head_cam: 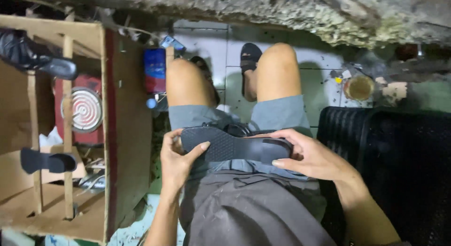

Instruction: Assembling a sandal by attaching the upper straps to the sole using a hammer and manual adjustments.

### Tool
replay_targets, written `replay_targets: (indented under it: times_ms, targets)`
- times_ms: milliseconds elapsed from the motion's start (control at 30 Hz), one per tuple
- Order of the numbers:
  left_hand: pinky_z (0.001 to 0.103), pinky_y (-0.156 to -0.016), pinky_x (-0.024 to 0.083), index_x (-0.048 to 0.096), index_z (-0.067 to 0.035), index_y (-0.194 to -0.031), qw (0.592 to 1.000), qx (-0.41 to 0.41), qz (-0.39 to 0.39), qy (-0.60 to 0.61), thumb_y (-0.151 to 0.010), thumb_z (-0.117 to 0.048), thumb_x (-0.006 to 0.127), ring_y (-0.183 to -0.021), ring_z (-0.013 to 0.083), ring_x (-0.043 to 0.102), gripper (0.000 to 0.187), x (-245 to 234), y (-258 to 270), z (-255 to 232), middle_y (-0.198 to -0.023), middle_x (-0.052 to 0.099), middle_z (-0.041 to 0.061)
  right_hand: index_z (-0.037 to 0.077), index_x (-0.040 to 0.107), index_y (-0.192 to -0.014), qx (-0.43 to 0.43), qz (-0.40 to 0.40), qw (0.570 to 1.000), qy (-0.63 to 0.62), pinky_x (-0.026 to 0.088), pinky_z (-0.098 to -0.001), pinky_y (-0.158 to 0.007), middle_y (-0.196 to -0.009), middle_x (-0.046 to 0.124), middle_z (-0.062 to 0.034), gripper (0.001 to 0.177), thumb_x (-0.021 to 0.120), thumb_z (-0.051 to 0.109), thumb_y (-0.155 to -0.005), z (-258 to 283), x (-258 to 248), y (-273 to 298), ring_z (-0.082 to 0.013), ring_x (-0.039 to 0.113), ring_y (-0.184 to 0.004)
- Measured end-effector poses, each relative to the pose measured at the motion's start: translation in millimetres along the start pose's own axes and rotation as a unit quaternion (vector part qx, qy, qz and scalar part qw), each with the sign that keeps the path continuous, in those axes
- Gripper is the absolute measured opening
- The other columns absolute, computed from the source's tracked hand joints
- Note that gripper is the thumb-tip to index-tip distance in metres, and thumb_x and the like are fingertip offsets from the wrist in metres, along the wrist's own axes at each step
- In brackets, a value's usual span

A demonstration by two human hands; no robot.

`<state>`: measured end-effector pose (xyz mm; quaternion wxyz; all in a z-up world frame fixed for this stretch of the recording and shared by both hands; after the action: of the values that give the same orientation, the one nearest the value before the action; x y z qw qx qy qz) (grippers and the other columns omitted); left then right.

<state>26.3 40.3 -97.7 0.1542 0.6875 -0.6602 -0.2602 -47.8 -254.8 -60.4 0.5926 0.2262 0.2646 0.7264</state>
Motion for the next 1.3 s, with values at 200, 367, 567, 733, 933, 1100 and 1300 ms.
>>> replay_targets:
  times_ms: [200, 367, 567, 733, 933, 1100, 1300]
  targets:
    - [0.048, -0.084, 0.055, 0.069, -0.007, -0.119, 0.817, 0.368, 0.196, -0.399, -0.094, -0.026, 0.069, -0.098, 0.0387, 0.069, 0.031, 74.5, -5.2, -127.0, -0.098, 0.072, 0.015, 0.016, 0.049, -0.147, -0.002, -0.03, 0.999, 0.032, 0.065, -0.04, -0.07, -0.12, 0.069, -0.0244, 0.082, 0.083, 0.01, -0.072, -22.0, -1.5, 2.1, -0.03, 0.076, -0.088]
    - [0.053, -0.092, 0.053, 0.073, -0.01, -0.112, 0.655, 0.191, 0.626, -0.377, -0.087, -0.02, 0.067, -0.098, 0.0387, 0.07, 0.028, 201.6, -31.3, -30.3, -0.1, 0.077, 0.016, 0.015, 0.047, -0.149, -0.065, -0.076, 0.994, 0.041, 0.062, -0.0368, -0.069, -0.106, 0.068, -0.0188, 0.087, 0.084, 0.005, -0.07, -25.0, -5.3, 8.3, -0.024, 0.071, -0.086]
    - [0.045, -0.072, 0.056, 0.063, -0.007, -0.13, 0.728, 0.153, 0.618, -0.253, -0.083, -0.008, 0.069, -0.08, 0.0313, 0.066, 0.047, 207.9, -4.0, -64.1, -0.088, 0.068, 0.02, 0.006, 0.039, -0.153, -0.214, -0.203, 0.952, -0.079, 0.055, -0.0365, -0.085, -0.097, 0.069, -0.0159, 0.101, 0.085, -0.004, -0.064, 20.6, -46.0, 29.5, -0.0224, 0.068, -0.087]
    - [0.036, -0.067, 0.06, 0.058, -0.012, -0.14, 0.857, 0.165, 0.477, -0.099, -0.083, 0.0, 0.072, -0.078, 0.0201, 0.065, 0.059, 180.0, 3.3, -56.3, -0.101, 0.065, 0.013, 0.0, 0.033, -0.152, -0.345, -0.182, 0.905, -0.167, 0.052, -0.0374, -0.097, -0.108, 0.07, -0.0217, 0.094, 0.08, -0.007, -0.071, 63.3, -33.8, 2.1, -0.025, 0.068, -0.101]
    - [0.03, -0.104, 0.053, 0.053, -0.001, -0.139, 0.913, 0.214, 0.342, 0.063, -0.092, -0.017, 0.07, -0.121, 0.0177, 0.061, 0.052, 129.2, 7.8, -66.6, -0.136, 0.06, 0.011, -0.005, 0.039, -0.145, -0.392, -0.306, 0.86, 0.112, 0.046, -0.0418, -0.118, -0.144, 0.05, -0.0237, 0.101, 0.093, 0.024, -0.065, 68.4, 41.7, 9.6, -0.0335, 0.054, -0.136]
    - [0.039, -0.11, 0.046, 0.041, 0.006, -0.149, 0.876, 0.034, 0.39, 0.282, -0.101, -0.033, 0.046, -0.132, 0.0288, 0.054, 0.062, 117.4, 8.4, -42.1, -0.147, 0.051, 0.022, -0.011, 0.025, -0.149, -0.42, -0.388, 0.812, 0.117, 0.043, -0.045, -0.121, -0.15, 0.043, -0.0339, 0.091, 0.084, 0.005, -0.081, 72.0, 62.7, 23.3, -0.0415, 0.049, -0.142]
    - [0.032, -0.098, 0.051, 0.048, 0.009, -0.144, 0.9, 0.018, 0.369, 0.231, -0.102, -0.031, 0.047, -0.111, 0.022, 0.063, 0.058, 117.1, 21.4, -41.0, -0.126, 0.066, 0.021, -0.002, 0.021, -0.154, -0.279, -0.405, 0.832, 0.258, 0.055, -0.0333, -0.1, -0.153, 0.049, -0.0209, 0.096, 0.081, 0.02, -0.082, 103.8, 64.6, 29.9, -0.0271, 0.052, -0.14]
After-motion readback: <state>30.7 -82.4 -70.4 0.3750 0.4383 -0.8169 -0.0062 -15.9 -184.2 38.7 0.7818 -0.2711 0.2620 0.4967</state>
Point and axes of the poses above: each hand's wrist, its own y-axis away from the middle knuckle, its own x-axis out of the palm, z = x × y, the point moved 7 cm from there along -y, towards the middle knuckle
